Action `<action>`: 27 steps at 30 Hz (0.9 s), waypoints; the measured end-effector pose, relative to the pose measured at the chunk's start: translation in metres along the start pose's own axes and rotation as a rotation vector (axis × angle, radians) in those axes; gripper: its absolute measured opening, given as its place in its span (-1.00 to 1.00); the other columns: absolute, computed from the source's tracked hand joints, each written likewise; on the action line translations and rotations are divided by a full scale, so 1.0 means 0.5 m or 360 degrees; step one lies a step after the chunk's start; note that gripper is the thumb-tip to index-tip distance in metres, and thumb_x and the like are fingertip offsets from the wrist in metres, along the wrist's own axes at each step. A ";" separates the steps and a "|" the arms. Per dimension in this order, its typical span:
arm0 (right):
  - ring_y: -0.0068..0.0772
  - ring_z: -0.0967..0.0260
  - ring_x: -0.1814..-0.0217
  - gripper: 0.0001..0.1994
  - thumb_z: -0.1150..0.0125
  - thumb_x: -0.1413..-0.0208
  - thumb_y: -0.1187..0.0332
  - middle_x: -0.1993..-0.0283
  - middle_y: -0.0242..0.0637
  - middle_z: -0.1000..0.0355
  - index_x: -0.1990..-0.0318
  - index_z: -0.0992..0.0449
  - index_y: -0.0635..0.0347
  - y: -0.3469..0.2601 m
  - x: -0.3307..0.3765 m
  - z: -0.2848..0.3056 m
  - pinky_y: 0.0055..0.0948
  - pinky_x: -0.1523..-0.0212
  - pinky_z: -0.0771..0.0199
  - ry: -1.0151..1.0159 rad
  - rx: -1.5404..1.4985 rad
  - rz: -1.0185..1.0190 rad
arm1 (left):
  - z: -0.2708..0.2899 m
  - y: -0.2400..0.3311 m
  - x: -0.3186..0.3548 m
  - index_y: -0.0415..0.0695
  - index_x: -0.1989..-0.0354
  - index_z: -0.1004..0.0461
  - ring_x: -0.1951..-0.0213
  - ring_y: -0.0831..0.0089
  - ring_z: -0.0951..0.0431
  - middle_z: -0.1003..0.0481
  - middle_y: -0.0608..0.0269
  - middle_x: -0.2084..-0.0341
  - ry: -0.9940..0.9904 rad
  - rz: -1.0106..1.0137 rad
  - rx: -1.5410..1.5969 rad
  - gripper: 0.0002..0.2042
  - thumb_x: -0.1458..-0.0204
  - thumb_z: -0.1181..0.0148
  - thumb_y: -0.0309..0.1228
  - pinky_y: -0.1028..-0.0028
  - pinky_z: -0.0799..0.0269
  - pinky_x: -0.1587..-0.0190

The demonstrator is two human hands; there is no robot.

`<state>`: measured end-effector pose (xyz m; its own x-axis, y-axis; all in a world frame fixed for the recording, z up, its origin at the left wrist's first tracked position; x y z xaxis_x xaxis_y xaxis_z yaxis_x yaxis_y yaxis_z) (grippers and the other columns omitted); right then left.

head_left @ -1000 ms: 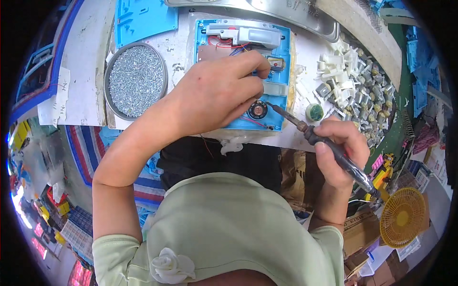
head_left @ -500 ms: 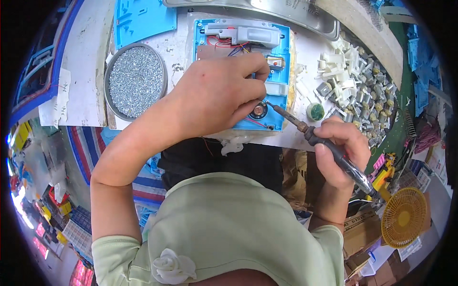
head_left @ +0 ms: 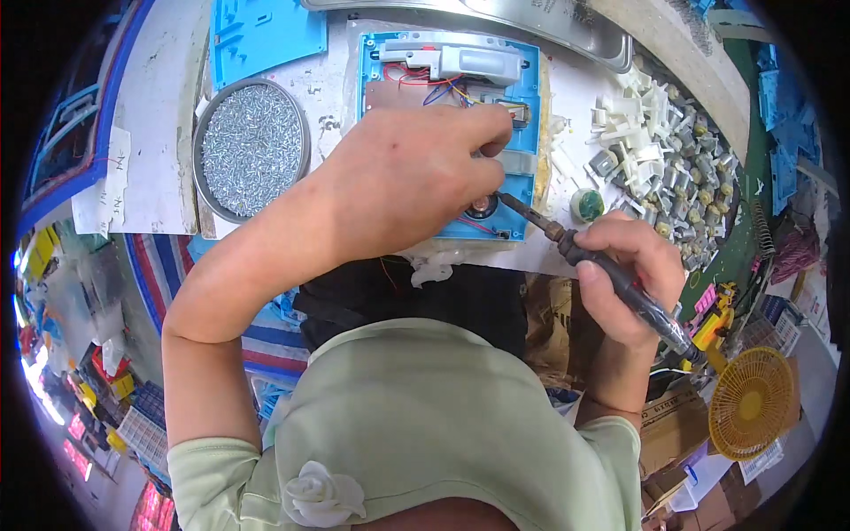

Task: Assemble electronic components and casing using a power screwdriver and soldering iron.

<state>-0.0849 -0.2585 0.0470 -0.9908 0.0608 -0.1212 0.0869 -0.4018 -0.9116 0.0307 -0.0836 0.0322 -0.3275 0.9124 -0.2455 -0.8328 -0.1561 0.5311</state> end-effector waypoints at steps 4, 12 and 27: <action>-0.45 -0.39 0.57 -0.78 -0.39 0.10 0.49 0.42 -0.26 -0.54 0.22 -0.61 0.26 -0.004 -0.004 -0.001 -0.51 0.50 -0.32 -0.0048 0.0024 -0.0031 | -0.001 0.002 -0.001 -0.11 0.40 -0.52 0.24 0.26 -0.57 -0.48 0.29 0.22 -0.0070 -0.0019 -0.0052 -0.84 0.12 -0.40 -0.45 0.28 -0.52 0.29; -0.46 -0.46 0.54 -0.76 -0.38 0.11 0.54 0.37 -0.23 -0.56 0.21 -0.60 0.29 0.001 0.002 -0.003 -0.52 0.49 -0.38 -0.0009 -0.0055 -0.0033 | 0.000 0.006 -0.004 -0.14 0.42 -0.51 0.23 0.27 -0.58 -0.48 0.29 0.23 -0.0086 -0.0051 -0.0087 -0.85 0.13 -0.38 -0.44 0.30 -0.53 0.29; -0.48 -0.41 0.57 -0.76 -0.40 0.07 0.50 0.40 -0.22 -0.54 0.20 -0.60 0.30 -0.001 0.006 0.002 -0.53 0.51 -0.32 -0.0006 -0.0056 0.0013 | -0.002 0.004 -0.002 -0.13 0.40 -0.52 0.23 0.26 -0.58 -0.49 0.28 0.21 -0.0053 -0.0056 -0.0085 -0.84 0.13 -0.39 -0.43 0.30 -0.53 0.29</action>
<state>-0.0881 -0.2592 0.0477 -0.9904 0.0544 -0.1271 0.0983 -0.3698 -0.9239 0.0289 -0.0851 0.0329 -0.2835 0.9296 -0.2356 -0.8664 -0.1429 0.4785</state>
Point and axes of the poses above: each hand's wrist, its own x-axis away from the middle knuckle, its own z-axis out of the back of the hand, y = z × x, the point moved 6 cm from there along -x, towards the middle knuckle
